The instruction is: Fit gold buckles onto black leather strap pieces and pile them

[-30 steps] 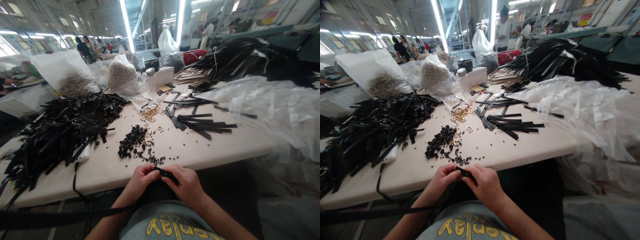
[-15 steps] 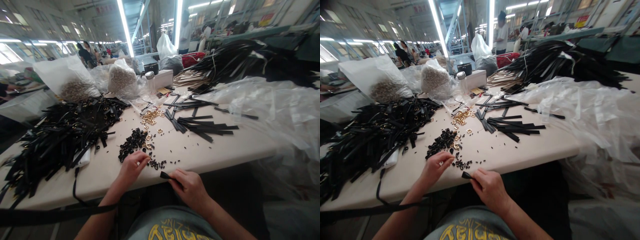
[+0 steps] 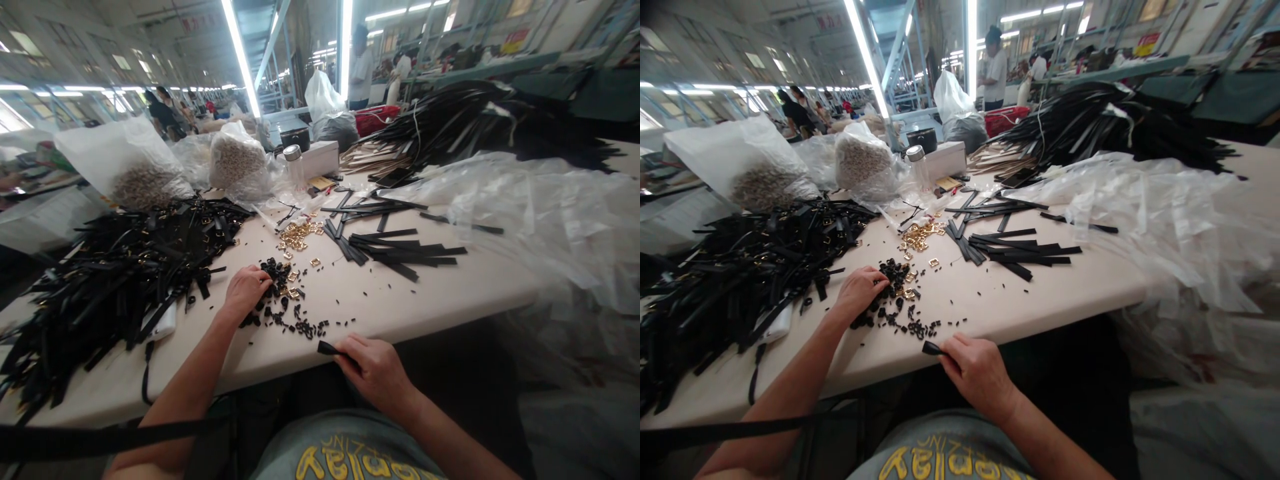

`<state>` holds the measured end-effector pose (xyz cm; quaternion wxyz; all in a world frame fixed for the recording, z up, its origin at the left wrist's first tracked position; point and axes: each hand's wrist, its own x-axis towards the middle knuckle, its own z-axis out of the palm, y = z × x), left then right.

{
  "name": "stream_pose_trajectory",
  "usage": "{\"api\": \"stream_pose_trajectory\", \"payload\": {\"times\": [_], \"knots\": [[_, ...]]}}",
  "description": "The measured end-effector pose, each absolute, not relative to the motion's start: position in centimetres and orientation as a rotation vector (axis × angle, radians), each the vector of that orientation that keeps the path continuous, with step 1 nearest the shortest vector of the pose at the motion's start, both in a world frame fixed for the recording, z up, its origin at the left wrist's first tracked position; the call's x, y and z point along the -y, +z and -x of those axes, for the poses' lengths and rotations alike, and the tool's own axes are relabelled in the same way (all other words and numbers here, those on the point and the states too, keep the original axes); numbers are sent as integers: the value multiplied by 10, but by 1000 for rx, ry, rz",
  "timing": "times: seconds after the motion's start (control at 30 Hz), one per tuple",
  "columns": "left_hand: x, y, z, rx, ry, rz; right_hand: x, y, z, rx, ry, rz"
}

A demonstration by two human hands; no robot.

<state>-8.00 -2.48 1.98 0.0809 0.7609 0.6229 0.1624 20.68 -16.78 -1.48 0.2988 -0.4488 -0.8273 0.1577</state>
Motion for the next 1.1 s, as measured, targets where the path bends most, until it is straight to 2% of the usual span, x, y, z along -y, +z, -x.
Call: {"api": "stream_pose_trajectory", "payload": {"times": [0.27, 0.47, 0.7, 1.1], "knots": [[17, 25, 76, -1826, 760, -2040, 167, -14, -209, 2187, 410, 1206], [57, 22, 58, -1637, 1030, -1677, 162, -6, -215, 2064, 369, 1182], [129, 18, 6, -1070, 1180, -633, 150, 27, -203, 2000, 340, 1127], [147, 20, -18, -990, 1154, -570, 160, 30, -202, 2092, 149, 1197]]}}
